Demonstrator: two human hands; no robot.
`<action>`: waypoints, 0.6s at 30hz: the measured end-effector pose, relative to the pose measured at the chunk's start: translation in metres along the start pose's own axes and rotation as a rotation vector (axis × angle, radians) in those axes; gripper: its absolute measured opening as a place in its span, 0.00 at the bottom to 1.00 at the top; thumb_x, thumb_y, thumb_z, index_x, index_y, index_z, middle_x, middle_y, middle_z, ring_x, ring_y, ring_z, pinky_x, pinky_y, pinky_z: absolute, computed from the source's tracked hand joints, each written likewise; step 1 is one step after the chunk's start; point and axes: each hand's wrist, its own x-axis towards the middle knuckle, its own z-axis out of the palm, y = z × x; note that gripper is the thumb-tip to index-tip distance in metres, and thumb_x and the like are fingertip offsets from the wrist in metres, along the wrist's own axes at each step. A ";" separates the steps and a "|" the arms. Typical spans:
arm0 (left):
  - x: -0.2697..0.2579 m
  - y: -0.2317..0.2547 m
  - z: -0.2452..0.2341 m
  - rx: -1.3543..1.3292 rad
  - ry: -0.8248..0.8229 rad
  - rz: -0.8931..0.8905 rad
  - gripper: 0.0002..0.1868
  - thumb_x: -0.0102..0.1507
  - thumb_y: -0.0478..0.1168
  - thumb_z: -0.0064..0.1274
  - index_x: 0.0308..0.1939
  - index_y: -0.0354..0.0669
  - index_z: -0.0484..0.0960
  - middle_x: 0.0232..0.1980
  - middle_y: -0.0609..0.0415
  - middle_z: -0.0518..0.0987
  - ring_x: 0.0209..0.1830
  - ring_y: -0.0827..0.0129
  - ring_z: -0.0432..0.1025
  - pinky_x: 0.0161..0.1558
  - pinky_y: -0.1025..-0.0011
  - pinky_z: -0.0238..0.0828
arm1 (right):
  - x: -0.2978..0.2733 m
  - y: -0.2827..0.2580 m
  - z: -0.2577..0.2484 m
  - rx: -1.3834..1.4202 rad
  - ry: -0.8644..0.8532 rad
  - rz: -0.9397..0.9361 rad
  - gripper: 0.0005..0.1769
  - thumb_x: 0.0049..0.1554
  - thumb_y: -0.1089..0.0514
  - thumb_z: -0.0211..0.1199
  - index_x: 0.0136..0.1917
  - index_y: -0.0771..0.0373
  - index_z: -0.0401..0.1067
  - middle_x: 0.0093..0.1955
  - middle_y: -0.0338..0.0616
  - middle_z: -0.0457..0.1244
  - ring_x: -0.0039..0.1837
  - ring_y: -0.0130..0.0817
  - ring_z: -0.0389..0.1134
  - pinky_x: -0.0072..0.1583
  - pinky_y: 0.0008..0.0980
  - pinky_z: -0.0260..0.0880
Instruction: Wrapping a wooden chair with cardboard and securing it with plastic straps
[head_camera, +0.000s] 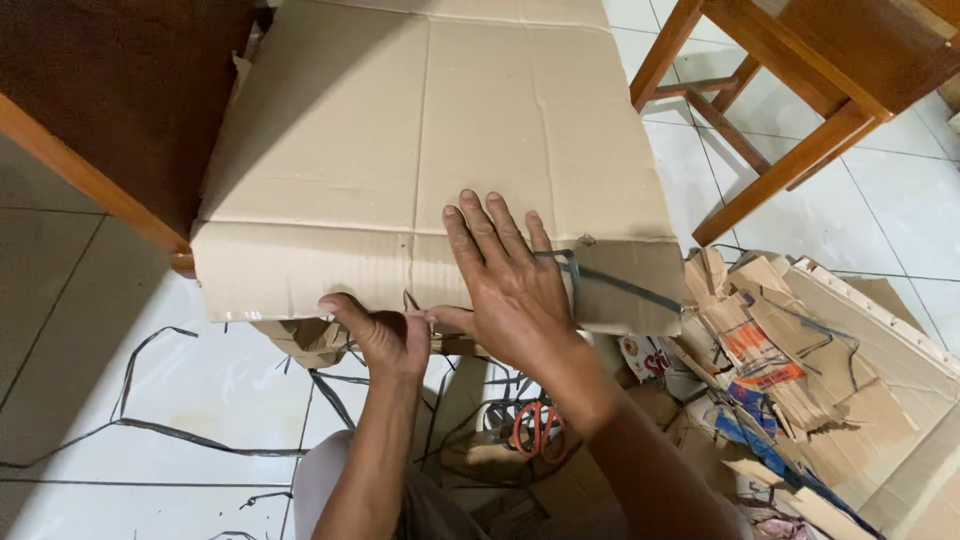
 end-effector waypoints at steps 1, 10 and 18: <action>0.003 -0.001 -0.002 -0.072 -0.060 0.035 0.64 0.42 0.77 0.55 0.76 0.48 0.58 0.75 0.46 0.64 0.70 0.50 0.62 0.63 0.53 0.66 | 0.000 0.000 0.004 -0.023 0.024 0.003 0.65 0.46 0.25 0.71 0.81 0.67 0.53 0.84 0.61 0.45 0.84 0.56 0.43 0.78 0.63 0.39; 0.035 -0.024 -0.019 -0.124 -0.086 0.262 0.38 0.64 0.68 0.49 0.71 0.54 0.68 0.70 0.53 0.74 0.69 0.55 0.71 0.71 0.40 0.66 | -0.002 0.017 0.065 -0.250 0.471 -0.098 0.37 0.56 0.36 0.67 0.72 0.58 0.71 0.72 0.49 0.64 0.72 0.46 0.67 0.70 0.45 0.65; 0.013 -0.018 0.003 -0.056 -0.079 0.309 0.39 0.66 0.69 0.47 0.76 0.58 0.62 0.74 0.54 0.69 0.72 0.56 0.67 0.72 0.39 0.65 | 0.001 0.014 0.059 -0.303 0.598 -0.119 0.24 0.58 0.46 0.63 0.66 0.54 0.76 0.67 0.44 0.68 0.67 0.41 0.71 0.67 0.37 0.68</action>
